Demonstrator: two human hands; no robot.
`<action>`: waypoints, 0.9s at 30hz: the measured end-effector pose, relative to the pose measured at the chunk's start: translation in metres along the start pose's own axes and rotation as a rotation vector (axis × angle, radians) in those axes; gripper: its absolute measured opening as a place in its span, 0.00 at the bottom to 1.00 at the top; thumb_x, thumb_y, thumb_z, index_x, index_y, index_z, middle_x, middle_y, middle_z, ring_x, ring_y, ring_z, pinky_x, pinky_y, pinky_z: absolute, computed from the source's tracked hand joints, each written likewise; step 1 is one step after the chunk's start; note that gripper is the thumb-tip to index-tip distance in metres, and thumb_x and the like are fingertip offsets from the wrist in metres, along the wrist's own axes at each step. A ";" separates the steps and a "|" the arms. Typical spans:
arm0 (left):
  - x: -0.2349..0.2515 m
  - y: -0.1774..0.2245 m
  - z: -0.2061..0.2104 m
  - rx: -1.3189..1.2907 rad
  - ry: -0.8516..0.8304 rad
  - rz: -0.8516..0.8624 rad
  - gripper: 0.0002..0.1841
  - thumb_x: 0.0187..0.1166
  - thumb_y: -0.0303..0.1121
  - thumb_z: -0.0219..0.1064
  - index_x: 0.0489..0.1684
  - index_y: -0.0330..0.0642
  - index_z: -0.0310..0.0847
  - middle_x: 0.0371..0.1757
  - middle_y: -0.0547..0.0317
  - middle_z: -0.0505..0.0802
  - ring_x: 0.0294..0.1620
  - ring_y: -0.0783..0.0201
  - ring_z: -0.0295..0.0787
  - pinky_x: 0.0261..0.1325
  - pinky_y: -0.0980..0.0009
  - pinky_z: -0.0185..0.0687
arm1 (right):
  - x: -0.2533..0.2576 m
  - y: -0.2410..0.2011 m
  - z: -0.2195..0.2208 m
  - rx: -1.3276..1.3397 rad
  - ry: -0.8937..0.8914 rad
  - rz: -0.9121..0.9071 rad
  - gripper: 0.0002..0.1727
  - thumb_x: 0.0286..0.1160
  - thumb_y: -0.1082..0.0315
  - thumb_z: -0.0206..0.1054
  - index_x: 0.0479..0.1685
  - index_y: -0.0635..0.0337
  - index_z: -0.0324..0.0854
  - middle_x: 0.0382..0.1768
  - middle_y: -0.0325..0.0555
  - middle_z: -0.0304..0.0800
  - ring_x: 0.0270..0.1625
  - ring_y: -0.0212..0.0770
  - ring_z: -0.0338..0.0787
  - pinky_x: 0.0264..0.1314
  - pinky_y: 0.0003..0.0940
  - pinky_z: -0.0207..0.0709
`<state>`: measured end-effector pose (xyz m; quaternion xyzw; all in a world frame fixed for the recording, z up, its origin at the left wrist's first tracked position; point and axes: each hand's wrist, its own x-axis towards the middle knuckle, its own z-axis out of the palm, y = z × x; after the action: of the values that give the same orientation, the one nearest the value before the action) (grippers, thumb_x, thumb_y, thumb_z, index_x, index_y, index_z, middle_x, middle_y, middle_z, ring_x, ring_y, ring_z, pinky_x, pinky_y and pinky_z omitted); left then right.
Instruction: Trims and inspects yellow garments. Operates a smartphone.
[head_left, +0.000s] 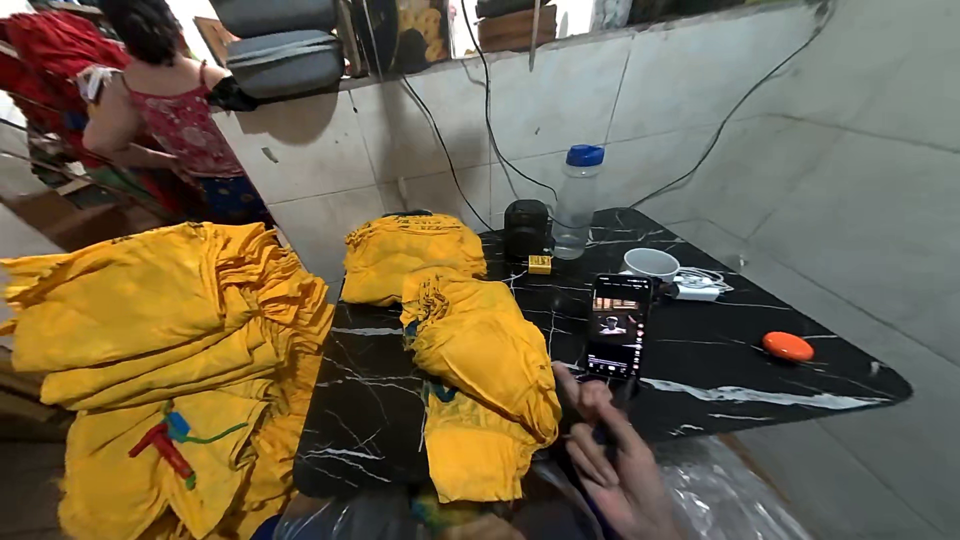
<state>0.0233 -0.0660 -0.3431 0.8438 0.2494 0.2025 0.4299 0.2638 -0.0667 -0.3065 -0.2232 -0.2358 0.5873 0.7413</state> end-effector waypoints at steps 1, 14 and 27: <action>-0.001 -0.005 0.000 0.015 0.085 0.016 0.09 0.84 0.33 0.68 0.50 0.39 0.91 0.50 0.54 0.96 0.50 0.63 0.94 0.60 0.62 0.91 | -0.002 -0.004 0.002 -0.008 -0.033 -0.019 0.07 0.86 0.57 0.63 0.44 0.46 0.84 0.61 0.44 0.93 0.10 0.16 0.66 0.09 0.13 0.58; 0.017 -0.021 0.002 0.212 0.434 0.123 0.06 0.81 0.33 0.71 0.40 0.48 0.96 0.48 0.65 0.98 0.55 0.68 0.92 0.67 0.64 0.83 | -0.042 0.048 -0.019 -1.148 -0.094 0.166 0.15 0.82 0.57 0.70 0.49 0.61 0.89 0.36 0.40 0.95 0.40 0.33 0.92 0.48 0.35 0.87; 0.010 -0.019 0.002 0.359 0.456 0.094 0.07 0.80 0.32 0.69 0.45 0.49 0.96 0.48 0.62 0.96 0.53 0.66 0.91 0.61 0.67 0.86 | -0.043 0.050 -0.018 -0.875 0.007 0.133 0.10 0.73 0.64 0.77 0.42 0.59 0.85 0.30 0.32 0.84 0.29 0.25 0.80 0.32 0.23 0.76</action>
<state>0.0278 -0.0516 -0.3584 0.8496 0.3324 0.3592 0.1965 0.2277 -0.0994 -0.3552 -0.5329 -0.4447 0.4779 0.5384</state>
